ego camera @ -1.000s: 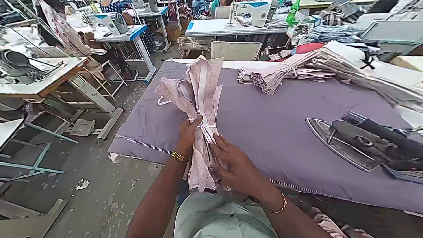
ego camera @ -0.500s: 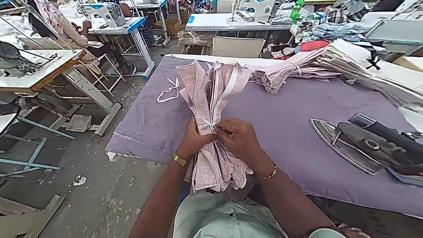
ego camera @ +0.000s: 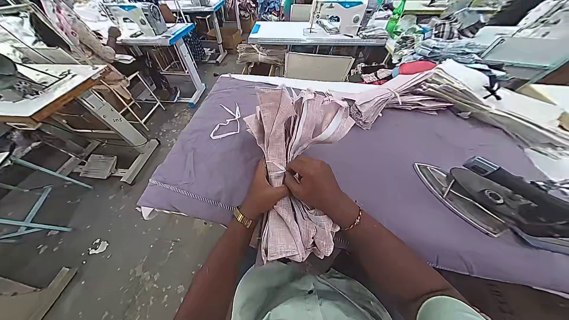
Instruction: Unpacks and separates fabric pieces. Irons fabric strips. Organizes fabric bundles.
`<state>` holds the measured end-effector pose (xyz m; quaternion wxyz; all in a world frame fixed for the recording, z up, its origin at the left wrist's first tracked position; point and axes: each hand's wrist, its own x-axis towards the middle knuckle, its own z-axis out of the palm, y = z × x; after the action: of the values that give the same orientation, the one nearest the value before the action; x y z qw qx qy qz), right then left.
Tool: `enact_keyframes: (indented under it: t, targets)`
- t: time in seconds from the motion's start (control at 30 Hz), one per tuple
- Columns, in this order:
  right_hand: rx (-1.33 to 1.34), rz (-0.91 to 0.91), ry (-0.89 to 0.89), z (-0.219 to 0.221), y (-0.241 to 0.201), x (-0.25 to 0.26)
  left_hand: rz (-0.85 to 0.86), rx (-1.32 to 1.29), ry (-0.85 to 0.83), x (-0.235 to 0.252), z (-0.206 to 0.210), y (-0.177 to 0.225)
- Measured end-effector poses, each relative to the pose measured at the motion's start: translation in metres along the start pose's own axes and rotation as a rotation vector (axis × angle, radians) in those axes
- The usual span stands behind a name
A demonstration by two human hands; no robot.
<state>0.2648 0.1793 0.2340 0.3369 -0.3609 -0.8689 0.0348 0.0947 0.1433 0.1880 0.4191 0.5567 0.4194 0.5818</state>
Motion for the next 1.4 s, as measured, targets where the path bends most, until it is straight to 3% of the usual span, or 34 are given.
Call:
enact_keyframes:
  t: [0.23,0.53,0.87,1.03,1.23,1.3,1.4]
  targets:
    - [-0.132,-0.014,-0.032,-0.003,-0.006,0.0,0.002,0.02,0.012,-0.001,0.0,-0.001]
    - [0.148,0.222,-0.25,-0.022,0.001,0.002,-0.006,0.047,-0.036,-0.001,-0.001,0.001]
    - [0.873,0.512,-0.489,-0.043,0.009,0.016,-0.102,0.106,-0.054,-0.001,-0.001,0.002]
    - [1.165,0.651,-0.397,-0.037,0.011,0.01,-0.11,0.104,-0.061,-0.002,-0.001,0.001]
    - [0.62,0.388,0.077,-0.037,0.005,-0.002,-0.111,0.141,-0.061,-0.001,-0.003,0.0]
    - [0.504,0.281,0.1,-0.036,0.012,-0.002,-0.11,0.129,-0.064,-0.001,-0.002,0.0]
    - [0.306,0.188,-0.035,-0.026,0.017,0.005,-0.103,0.083,-0.073,-0.001,-0.002,0.002]
